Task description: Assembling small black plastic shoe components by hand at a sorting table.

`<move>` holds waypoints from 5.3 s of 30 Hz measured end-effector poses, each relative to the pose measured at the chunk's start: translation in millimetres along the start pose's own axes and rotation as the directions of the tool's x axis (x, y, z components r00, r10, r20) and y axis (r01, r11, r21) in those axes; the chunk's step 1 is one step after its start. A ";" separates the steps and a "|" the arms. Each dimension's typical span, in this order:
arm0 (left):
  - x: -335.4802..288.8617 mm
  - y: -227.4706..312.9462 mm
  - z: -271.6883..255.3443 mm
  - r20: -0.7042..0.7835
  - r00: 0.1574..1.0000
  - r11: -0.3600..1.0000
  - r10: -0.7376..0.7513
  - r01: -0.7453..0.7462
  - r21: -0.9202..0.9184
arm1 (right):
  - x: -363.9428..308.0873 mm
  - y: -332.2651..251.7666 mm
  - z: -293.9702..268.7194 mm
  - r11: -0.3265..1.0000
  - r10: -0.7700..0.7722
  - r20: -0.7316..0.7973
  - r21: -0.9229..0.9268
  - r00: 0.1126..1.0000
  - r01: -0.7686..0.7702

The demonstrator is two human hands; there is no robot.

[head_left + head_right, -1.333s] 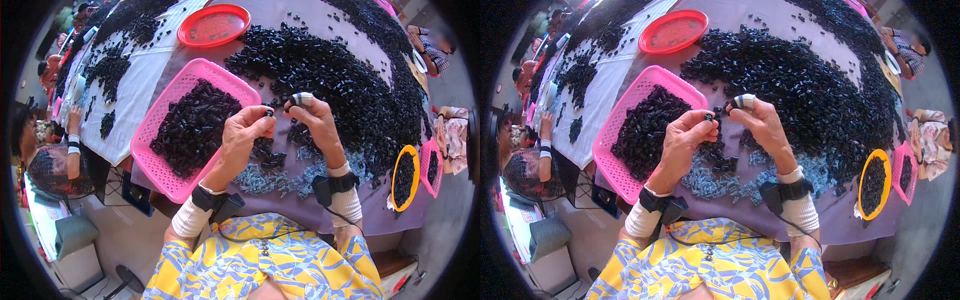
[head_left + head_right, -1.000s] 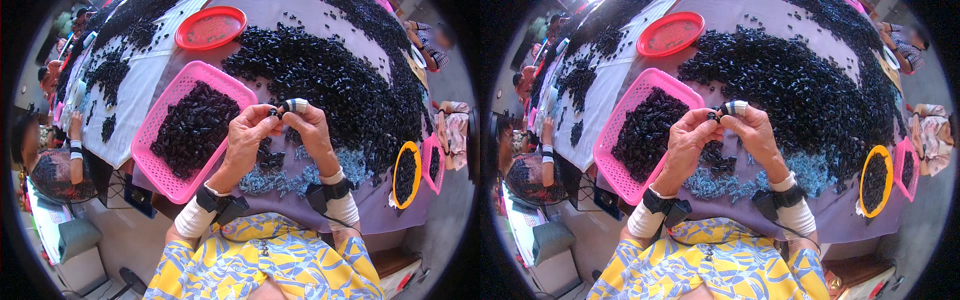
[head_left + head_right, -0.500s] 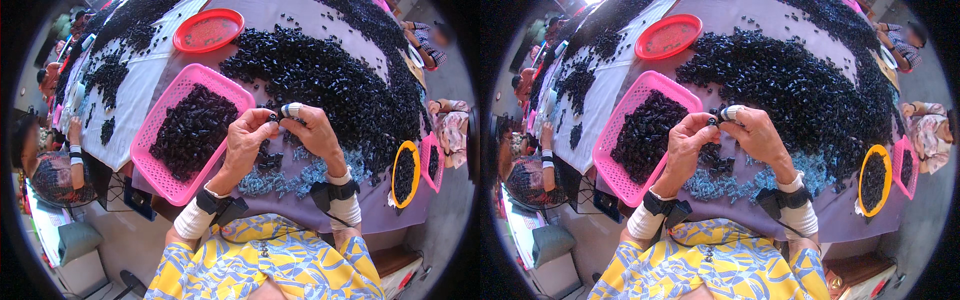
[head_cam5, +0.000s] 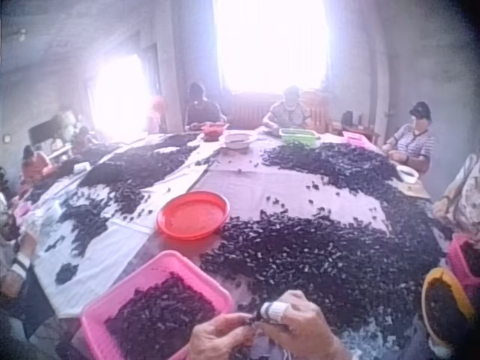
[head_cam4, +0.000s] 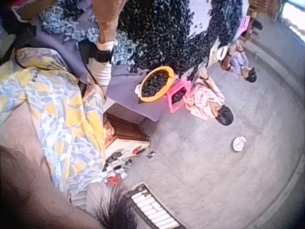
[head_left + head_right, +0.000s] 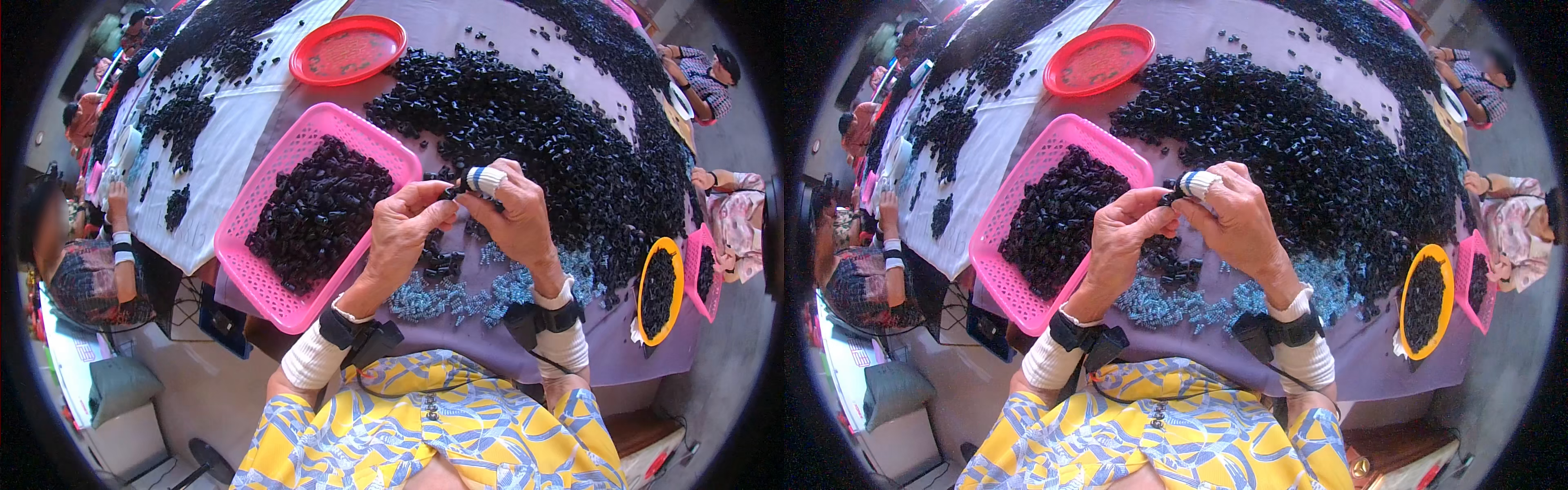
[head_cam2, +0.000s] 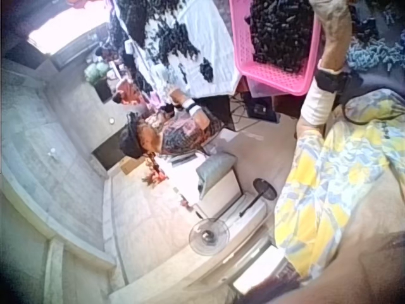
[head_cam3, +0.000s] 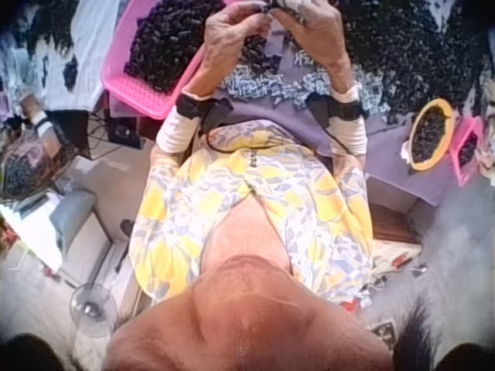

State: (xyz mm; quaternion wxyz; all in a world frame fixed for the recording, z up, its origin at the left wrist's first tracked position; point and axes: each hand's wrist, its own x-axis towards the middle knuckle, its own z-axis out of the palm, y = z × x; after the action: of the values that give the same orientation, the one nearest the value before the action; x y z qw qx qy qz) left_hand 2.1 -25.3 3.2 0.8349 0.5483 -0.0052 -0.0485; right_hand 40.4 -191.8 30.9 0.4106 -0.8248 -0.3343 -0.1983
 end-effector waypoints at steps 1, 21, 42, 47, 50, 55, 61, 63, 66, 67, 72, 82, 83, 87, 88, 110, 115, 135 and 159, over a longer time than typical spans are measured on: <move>-0.3 -0.1 -0.1 -0.004 1.000 1.000 0.005 -0.005 0.007 | 0.7 -0.6 0.5 1.000 -0.001 0.001 0.000 1.000 0.001; -0.3 -6.8 -2.1 -0.011 0.999 0.992 0.031 -0.029 0.125 | -0.1 -10.8 -0.5 0.942 -0.089 0.152 -0.307 0.984 0.133; -0.8 -1.9 0.3 -0.013 1.000 0.982 0.017 -0.014 0.187 | -0.9 -12.1 -4.7 0.931 -0.089 0.206 -0.330 0.975 0.155; -1.8 -3.6 -1.5 -0.003 1.000 0.979 0.012 -0.011 0.204 | -2.7 -10.5 -1.8 0.917 -0.091 0.242 -0.358 0.966 0.176; -0.9 -3.1 -1.7 -0.004 1.000 0.975 0.008 -0.007 0.224 | -3.8 -8.1 0.6 0.920 -0.095 0.251 -0.348 0.963 0.181; -0.5 -6.4 -1.7 -0.031 0.999 0.986 0.036 -0.031 0.165 | -6.5 -4.1 5.4 0.936 -0.102 0.255 -0.302 0.961 0.180; -0.7 -7.0 -1.1 -0.038 0.998 0.983 0.049 -0.041 0.178 | -8.0 -4.0 7.3 0.943 -0.107 0.229 -0.283 0.967 0.172; 0.1 -6.2 -1.1 -0.032 0.998 0.980 0.047 -0.040 0.194 | -7.2 -3.2 6.3 0.934 -0.107 0.206 -0.315 0.973 0.169; 1.7 -10.5 -6.9 -0.020 0.995 0.952 0.096 -0.086 0.294 | -8.9 0.1 9.7 0.920 -0.145 0.207 -0.331 0.968 0.208; 1.9 -12.2 -8.6 -0.008 0.989 0.918 0.145 -0.132 0.375 | -9.6 -0.2 10.1 0.920 -0.144 0.207 -0.331 0.968 0.208; -0.2 -12.5 -8.0 -0.003 0.984 0.908 0.180 -0.165 0.384 | -12.9 0.2 15.0 0.929 -0.134 0.192 -0.317 0.972 0.191; 4.2 -10.4 -8.6 0.013 0.979 0.876 0.203 -0.187 0.444 | -9.7 3.1 13.9 0.962 -0.109 0.179 -0.229 0.978 0.149; 5.1 -8.6 -8.9 0.011 0.979 0.876 0.202 -0.186 0.445 | -6.6 1.4 10.2 0.961 -0.096 0.210 -0.235 0.973 0.146; 6.9 -2.0 -4.5 0.024 0.974 0.862 0.227 -0.212 0.461 | 2.2 -4.1 -0.5 0.977 -0.022 0.270 -0.200 0.962 0.078; 6.5 -2.0 -3.0 -0.013 0.977 0.886 0.214 -0.189 0.424 | 1.7 -3.3 -0.2 0.976 -0.020 0.270 -0.201 0.963 0.077; 9.4 4.1 -8.7 0.008 0.990 0.990 -0.138 0.138 0.004 | 1.0 4.1 -5.1 0.990 -0.084 0.123 -0.105 0.989 0.097; 11.0 1.2 -9.9 0.078 0.975 0.947 -0.209 0.222 -0.232 | -0.3 6.6 -0.1 0.990 -0.137 0.101 -0.014 0.985 0.139; 8.2 -5.9 -4.7 0.014 0.996 0.968 -0.086 0.087 -0.237 | -5.7 1.6 10.2 0.940 -0.189 0.075 -0.274 0.979 0.202; 3.8 -2.6 1.1 -0.016 1.000 1.000 -0.004 0.005 0.014 | -0.5 -1.2 2.5 0.972 -0.171 -0.005 -0.166 0.985 0.168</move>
State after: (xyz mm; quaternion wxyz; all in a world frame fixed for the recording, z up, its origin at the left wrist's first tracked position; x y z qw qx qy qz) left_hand 5.6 -27.7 1.1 0.8308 0.5547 0.0024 -0.0460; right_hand 39.3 -189.4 29.8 0.3257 -0.8225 -0.3820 -0.2675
